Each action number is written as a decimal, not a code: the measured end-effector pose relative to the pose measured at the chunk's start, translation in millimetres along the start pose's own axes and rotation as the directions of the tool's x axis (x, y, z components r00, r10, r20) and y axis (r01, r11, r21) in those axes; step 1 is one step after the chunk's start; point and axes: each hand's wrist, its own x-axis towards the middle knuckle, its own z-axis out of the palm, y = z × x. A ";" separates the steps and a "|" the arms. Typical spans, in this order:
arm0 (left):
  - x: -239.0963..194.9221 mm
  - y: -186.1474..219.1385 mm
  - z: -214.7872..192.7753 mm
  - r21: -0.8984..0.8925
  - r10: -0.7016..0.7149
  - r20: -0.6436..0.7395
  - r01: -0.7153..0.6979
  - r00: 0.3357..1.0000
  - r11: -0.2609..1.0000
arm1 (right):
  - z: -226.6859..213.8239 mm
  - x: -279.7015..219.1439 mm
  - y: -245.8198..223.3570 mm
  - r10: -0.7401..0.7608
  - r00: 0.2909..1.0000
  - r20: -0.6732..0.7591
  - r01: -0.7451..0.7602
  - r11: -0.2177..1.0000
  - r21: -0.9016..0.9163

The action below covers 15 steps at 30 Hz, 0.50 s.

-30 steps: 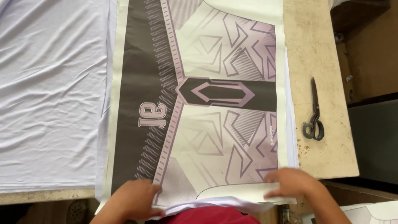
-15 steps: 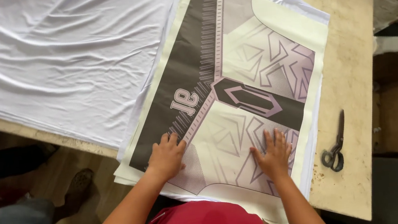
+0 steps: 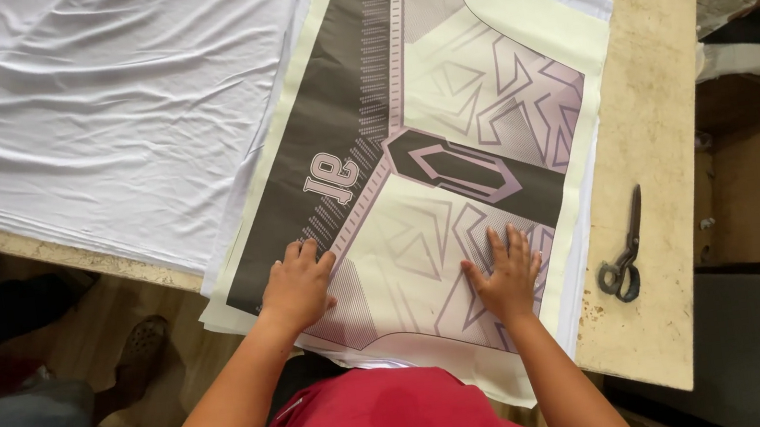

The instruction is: Aligning a paper pattern on a layer of fabric and cutting the fabric to shape using industrial scissors.

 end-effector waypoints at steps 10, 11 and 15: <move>3.4 -0.4 -10.3 0.018 0.016 0.011 -0.016 1.000 1.000 | 1.0 1.6 0.3 0.032 0.999 0.032 -0.032 0.999 0.006; 4.3 -0.7 -10.5 0.013 0.015 0.015 -0.016 1.000 1.000 | 0.5 1.2 -0.3 0.036 0.999 0.036 -0.036 0.999 0.004; 5.4 -1.7 -12.5 0.020 0.032 0.013 -0.033 0.999 0.999 | -4.1 0.8 -5.7 0.052 0.998 0.033 -0.052 0.999 0.010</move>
